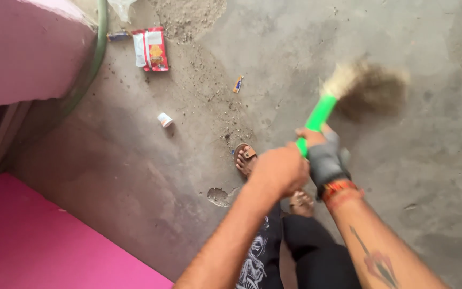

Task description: The person is sweeping a concrete floor with a broom to gather litter and debris.

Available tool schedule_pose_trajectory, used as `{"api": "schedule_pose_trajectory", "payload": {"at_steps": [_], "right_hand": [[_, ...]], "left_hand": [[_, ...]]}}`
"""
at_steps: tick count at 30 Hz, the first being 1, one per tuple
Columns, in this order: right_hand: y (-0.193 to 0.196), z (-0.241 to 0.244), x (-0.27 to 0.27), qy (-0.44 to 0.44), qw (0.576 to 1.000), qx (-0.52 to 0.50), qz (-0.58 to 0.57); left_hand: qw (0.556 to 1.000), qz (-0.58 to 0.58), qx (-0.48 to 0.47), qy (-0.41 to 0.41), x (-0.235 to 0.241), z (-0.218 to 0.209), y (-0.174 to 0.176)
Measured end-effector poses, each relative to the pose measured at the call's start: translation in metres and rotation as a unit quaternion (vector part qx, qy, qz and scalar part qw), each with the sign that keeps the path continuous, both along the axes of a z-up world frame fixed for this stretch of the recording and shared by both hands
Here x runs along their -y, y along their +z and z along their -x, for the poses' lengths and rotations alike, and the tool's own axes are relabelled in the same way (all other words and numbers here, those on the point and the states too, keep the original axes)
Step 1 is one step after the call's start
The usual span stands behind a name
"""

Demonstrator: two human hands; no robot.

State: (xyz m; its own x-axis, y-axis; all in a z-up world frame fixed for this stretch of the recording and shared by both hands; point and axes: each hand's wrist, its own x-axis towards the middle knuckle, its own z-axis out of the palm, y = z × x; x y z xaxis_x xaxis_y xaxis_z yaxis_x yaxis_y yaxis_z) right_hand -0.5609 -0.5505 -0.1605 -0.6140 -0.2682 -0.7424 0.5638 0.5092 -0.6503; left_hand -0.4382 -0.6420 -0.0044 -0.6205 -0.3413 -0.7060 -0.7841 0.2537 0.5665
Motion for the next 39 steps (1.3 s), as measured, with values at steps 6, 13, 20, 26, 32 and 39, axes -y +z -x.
{"api": "schedule_pose_trajectory", "payload": {"at_steps": [6, 13, 20, 26, 32, 39], "right_hand": [[0.039, -0.005, 0.167, 0.271, 0.949, -0.033, 0.160], [0.093, 0.020, 0.236, 0.285, 0.924, 0.123, 0.224], [0.146, 0.128, 0.152, 0.148, 0.971, 0.017, 0.187], [0.107, 0.239, 0.100, 0.012, 0.996, -0.086, -0.017], [0.026, 0.251, 0.184, 0.104, 0.992, 0.029, 0.068], [0.076, 0.174, 0.370, 0.298, 0.935, 0.072, 0.177]], "left_hand": [[0.978, 0.088, 0.040, 0.183, 0.062, 0.000, 0.026], [0.913, 0.198, -0.001, 0.356, 0.092, 0.048, 0.053], [0.964, 0.084, -0.038, 0.249, 0.053, 0.131, 0.046], [0.982, -0.059, -0.105, 0.146, 0.058, 0.229, 0.023], [0.985, 0.036, 0.053, 0.160, 0.157, 0.251, 0.019], [0.927, 0.166, 0.145, 0.303, 0.233, 0.214, 0.055]]}}
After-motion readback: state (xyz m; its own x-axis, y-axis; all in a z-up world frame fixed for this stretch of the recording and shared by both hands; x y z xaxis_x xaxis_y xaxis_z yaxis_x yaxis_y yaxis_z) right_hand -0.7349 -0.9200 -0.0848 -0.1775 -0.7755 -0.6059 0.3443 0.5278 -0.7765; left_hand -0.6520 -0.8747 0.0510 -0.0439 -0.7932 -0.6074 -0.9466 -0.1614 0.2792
